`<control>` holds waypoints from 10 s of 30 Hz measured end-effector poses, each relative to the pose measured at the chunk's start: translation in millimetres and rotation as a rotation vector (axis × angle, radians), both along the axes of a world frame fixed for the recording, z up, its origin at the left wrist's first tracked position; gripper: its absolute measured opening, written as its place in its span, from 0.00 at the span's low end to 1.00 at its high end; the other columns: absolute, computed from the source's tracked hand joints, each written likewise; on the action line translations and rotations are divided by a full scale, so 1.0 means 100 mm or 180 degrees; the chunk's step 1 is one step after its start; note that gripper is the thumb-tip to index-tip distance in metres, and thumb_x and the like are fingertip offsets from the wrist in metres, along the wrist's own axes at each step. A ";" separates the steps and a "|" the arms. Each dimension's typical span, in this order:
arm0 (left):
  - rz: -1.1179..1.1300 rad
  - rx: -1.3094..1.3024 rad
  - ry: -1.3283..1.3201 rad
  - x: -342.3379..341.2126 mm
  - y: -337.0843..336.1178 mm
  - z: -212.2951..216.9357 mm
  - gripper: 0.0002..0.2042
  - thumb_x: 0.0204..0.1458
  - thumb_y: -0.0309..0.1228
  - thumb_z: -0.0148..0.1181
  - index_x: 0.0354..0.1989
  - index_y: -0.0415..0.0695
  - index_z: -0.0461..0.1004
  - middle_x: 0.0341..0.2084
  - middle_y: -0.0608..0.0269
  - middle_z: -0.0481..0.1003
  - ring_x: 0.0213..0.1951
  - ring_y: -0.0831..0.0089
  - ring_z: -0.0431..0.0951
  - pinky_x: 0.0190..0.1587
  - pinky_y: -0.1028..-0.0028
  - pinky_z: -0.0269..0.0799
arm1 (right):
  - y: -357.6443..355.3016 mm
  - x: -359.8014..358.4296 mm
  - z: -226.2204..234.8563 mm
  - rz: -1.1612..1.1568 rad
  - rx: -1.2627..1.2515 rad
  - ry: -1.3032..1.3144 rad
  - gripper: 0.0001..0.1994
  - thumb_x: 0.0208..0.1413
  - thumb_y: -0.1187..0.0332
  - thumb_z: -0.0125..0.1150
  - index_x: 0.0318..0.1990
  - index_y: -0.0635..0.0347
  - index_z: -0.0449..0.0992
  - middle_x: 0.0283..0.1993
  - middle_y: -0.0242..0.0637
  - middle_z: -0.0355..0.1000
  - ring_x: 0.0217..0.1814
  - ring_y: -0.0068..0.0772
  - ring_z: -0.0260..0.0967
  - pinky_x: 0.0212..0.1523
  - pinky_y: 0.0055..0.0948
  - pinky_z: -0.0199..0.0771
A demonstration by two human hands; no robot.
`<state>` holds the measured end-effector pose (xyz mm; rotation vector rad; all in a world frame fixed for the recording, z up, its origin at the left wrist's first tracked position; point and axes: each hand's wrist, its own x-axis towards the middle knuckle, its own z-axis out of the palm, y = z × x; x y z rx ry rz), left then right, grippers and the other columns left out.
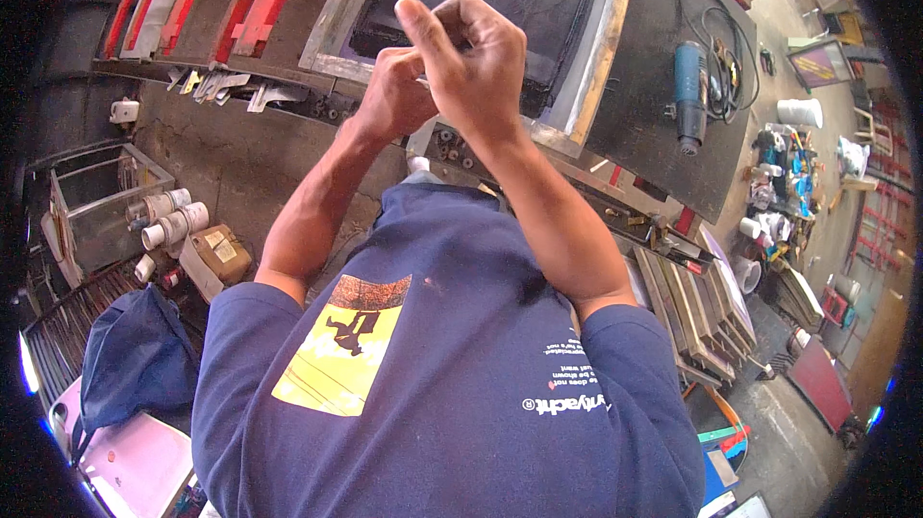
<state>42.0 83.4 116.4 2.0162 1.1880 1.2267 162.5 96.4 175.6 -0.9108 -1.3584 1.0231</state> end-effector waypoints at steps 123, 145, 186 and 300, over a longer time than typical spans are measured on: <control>0.0311 -0.0549 0.1379 0.01 -0.21 -0.85 0.06 0.46 0.28 0.62 0.32 0.43 0.73 0.36 0.57 0.74 0.45 0.57 0.73 0.49 0.61 0.64 | -0.28 1.30 0.06 0.0710 -0.0293 -0.1492 0.09 0.53 0.72 0.65 0.39 0.63 0.72 0.36 0.38 0.80 0.42 0.24 0.78 0.41 0.23 0.76; -0.0337 -0.0739 0.1386 0.17 -0.69 -0.89 0.07 0.51 0.32 0.58 0.31 0.41 0.77 0.27 0.53 0.76 0.33 0.51 0.77 0.38 0.58 0.72 | -0.50 1.33 -0.03 0.0666 -0.0512 -0.1779 0.10 0.49 0.70 0.67 0.36 0.63 0.75 0.30 0.36 0.79 0.32 0.20 0.76 0.34 0.22 0.74; -0.0945 -0.1717 0.0156 -0.66 0.01 0.12 0.12 0.49 0.29 0.61 0.38 0.35 0.71 0.26 0.57 0.74 0.28 0.70 0.72 0.33 0.68 0.69 | 0.20 0.02 0.21 0.1567 0.1455 -0.3253 0.16 0.51 0.59 0.61 0.37 0.64 0.69 0.24 0.50 0.74 0.30 0.52 0.75 0.32 0.45 0.73; 0.0181 -0.0465 -0.0208 -0.44 -0.07 0.08 0.09 0.47 0.27 0.57 0.36 0.35 0.72 0.28 0.46 0.77 0.35 0.47 0.77 0.36 0.58 0.71 | 0.26 -0.45 0.35 0.0998 0.0153 -0.0558 0.10 0.53 0.67 0.66 0.25 0.64 0.75 0.21 0.33 0.72 0.22 0.16 0.66 0.24 0.21 0.66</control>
